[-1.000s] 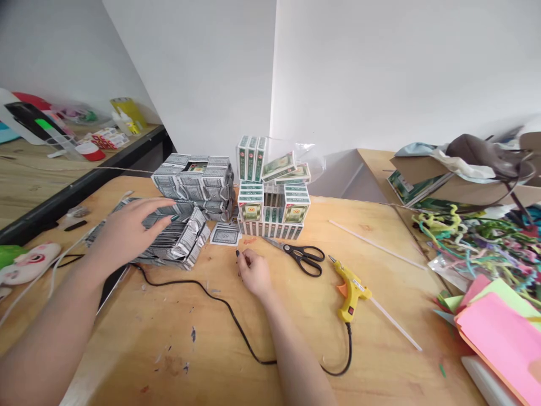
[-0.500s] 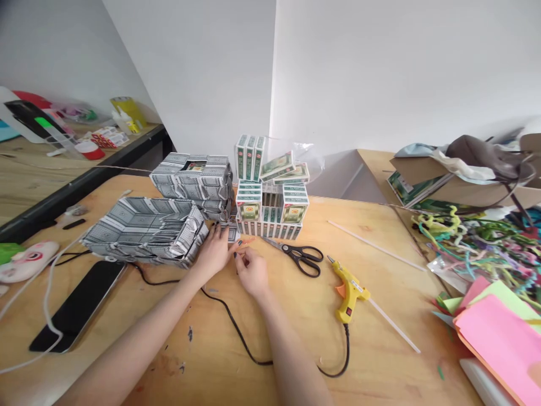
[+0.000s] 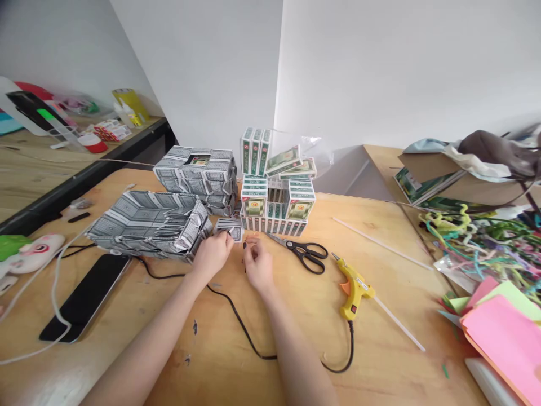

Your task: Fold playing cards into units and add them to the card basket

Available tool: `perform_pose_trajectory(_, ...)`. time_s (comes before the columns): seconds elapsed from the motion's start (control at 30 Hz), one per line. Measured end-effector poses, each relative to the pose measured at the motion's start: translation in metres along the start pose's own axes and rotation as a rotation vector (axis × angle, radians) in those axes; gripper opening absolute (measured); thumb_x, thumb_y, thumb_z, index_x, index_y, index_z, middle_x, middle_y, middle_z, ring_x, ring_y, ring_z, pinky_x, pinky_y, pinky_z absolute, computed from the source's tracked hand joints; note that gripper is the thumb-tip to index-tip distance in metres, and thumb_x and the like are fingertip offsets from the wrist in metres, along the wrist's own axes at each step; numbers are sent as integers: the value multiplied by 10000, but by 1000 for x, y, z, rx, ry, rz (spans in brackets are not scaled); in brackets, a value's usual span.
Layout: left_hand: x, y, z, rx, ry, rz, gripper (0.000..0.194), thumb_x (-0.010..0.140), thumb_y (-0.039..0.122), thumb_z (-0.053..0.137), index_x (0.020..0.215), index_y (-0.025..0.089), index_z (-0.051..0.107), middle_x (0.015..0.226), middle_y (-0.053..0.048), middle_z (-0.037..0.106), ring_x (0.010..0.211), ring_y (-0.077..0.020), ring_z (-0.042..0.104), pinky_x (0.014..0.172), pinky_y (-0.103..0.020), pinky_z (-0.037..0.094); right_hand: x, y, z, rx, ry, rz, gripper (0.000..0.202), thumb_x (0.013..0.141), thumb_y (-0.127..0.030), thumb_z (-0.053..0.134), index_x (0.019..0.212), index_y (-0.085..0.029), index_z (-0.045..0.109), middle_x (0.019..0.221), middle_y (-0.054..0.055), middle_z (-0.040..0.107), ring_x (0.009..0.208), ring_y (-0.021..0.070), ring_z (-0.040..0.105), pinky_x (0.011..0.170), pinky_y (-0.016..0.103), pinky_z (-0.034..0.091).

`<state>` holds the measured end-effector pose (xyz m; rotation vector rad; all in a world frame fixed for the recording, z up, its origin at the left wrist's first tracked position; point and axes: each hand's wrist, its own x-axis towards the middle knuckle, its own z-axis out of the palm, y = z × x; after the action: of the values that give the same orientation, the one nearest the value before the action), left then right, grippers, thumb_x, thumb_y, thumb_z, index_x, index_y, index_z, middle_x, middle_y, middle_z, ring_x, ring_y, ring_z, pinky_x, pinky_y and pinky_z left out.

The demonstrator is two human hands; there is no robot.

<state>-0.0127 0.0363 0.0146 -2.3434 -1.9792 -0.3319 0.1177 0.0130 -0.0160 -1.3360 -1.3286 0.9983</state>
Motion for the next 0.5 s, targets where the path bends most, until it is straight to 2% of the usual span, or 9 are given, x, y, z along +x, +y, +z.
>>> perform_pose_trajectory(0.1,-10,-2,-5,-70,106,9,325,870,246,297,683,145,543,587,-66,608,525,-179,582,466,-252,320,1,-3,0,101,-10,-23,384,749,-349,532,1098,-202,470,841,18,593,479,88,480,431,203,383)
perform_pose_trajectory(0.17,-15,-2,-9,-154,180,67,329,868,270,326,629,159,523,538,-41,585,506,-151,565,467,-238,306,2,-4,-1,169,-57,-36,483,690,-344,606,1131,-212,462,1019,51,564,555,93,514,454,202,403)
perform_pose_trajectory(0.2,-16,-2,-9,-203,199,83,340,868,285,337,604,163,512,515,-30,572,492,-139,553,467,-233,306,3,-4,-2,191,-80,-28,472,674,-346,623,1104,-204,490,1000,50,573,573,100,517,464,202,407)
perform_pose_trajectory(0.27,-16,-2,-8,-294,213,74,353,875,301,337,597,168,511,497,-16,563,481,-127,543,474,-225,322,4,-3,-4,180,-92,26,292,681,-372,611,888,-167,586,746,15,599,522,104,483,445,201,380)
perform_pose_trajectory(0.33,-12,-4,-2,-349,221,27,319,885,275,316,698,169,552,585,-27,614,552,-137,578,521,-227,372,6,-1,-5,130,-15,69,235,700,-394,585,694,-158,581,562,-16,541,480,104,444,433,204,352)
perform_pose_trajectory(0.4,-7,-5,8,-350,232,10,237,877,247,342,930,166,557,863,-72,665,779,-171,618,653,-254,431,8,3,-7,100,112,90,253,725,-402,549,654,-160,562,536,-21,528,481,109,440,441,209,346)
perform_pose_trajectory(0.43,-6,-6,13,-324,216,29,240,855,264,399,1029,161,527,1011,-101,634,897,-196,598,723,-278,439,9,4,-7,103,162,101,257,741,-405,524,674,-160,564,546,-18,536,484,111,446,444,211,347)
perform_pose_trajectory(0.5,-3,-5,22,-265,169,52,364,803,292,499,1128,129,474,1165,-150,552,1068,-237,519,836,-321,422,10,6,-8,125,217,127,275,769,-413,471,729,-159,570,552,-15,547,472,114,450,436,212,343)
